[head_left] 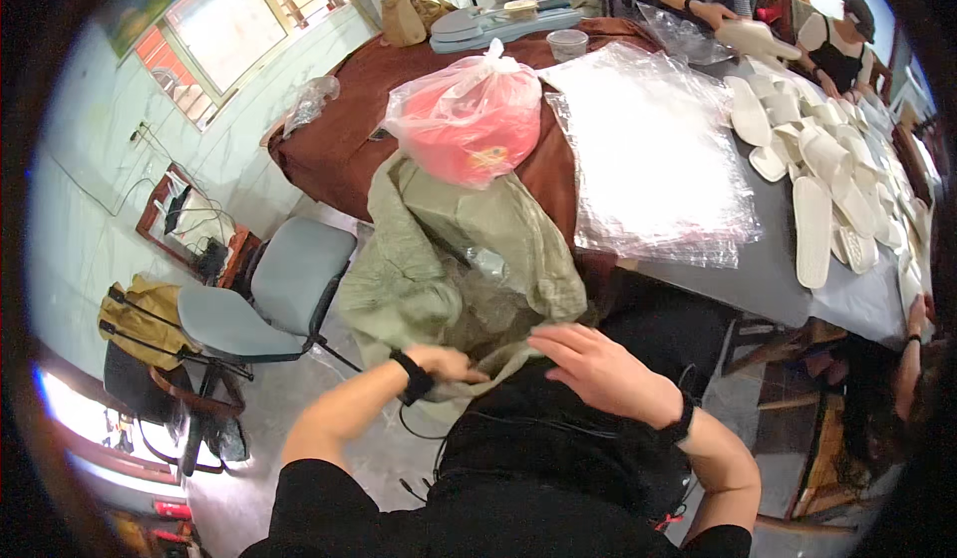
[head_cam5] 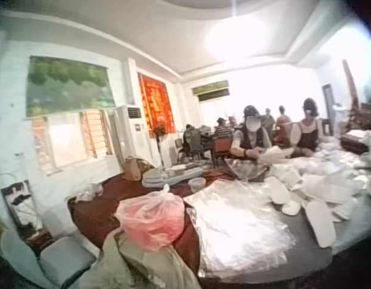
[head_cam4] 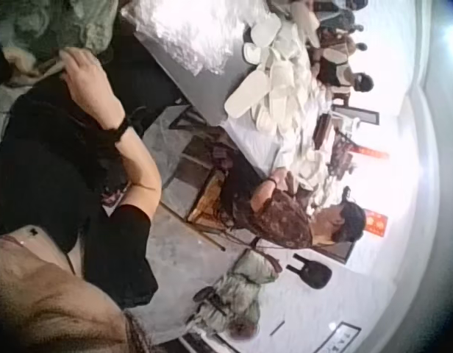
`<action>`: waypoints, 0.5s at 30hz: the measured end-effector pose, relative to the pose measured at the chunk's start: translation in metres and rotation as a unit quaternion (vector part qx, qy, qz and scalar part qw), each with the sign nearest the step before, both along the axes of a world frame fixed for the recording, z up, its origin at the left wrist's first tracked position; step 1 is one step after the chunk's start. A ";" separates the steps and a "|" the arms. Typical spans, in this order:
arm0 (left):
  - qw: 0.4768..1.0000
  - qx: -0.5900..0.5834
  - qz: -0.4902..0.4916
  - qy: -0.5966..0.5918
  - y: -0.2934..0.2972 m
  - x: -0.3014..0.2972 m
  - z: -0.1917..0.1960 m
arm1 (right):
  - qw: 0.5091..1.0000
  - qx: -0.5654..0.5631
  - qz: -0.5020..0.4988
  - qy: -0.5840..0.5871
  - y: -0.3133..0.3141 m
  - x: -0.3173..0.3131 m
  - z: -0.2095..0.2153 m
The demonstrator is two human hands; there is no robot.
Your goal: Package white slippers by placing them on plastic wrap and putting them into a large collection sack.
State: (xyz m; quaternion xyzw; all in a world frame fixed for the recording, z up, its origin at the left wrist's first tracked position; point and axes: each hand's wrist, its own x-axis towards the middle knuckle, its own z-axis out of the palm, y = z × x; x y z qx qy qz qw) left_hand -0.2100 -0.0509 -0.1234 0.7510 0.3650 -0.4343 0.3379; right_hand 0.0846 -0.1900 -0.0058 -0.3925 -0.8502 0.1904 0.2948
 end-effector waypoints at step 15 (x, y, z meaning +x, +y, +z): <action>0.826 0.283 0.136 -0.467 0.006 -0.020 -0.027 | 0.979 -0.062 0.118 -0.151 0.076 -0.032 -0.100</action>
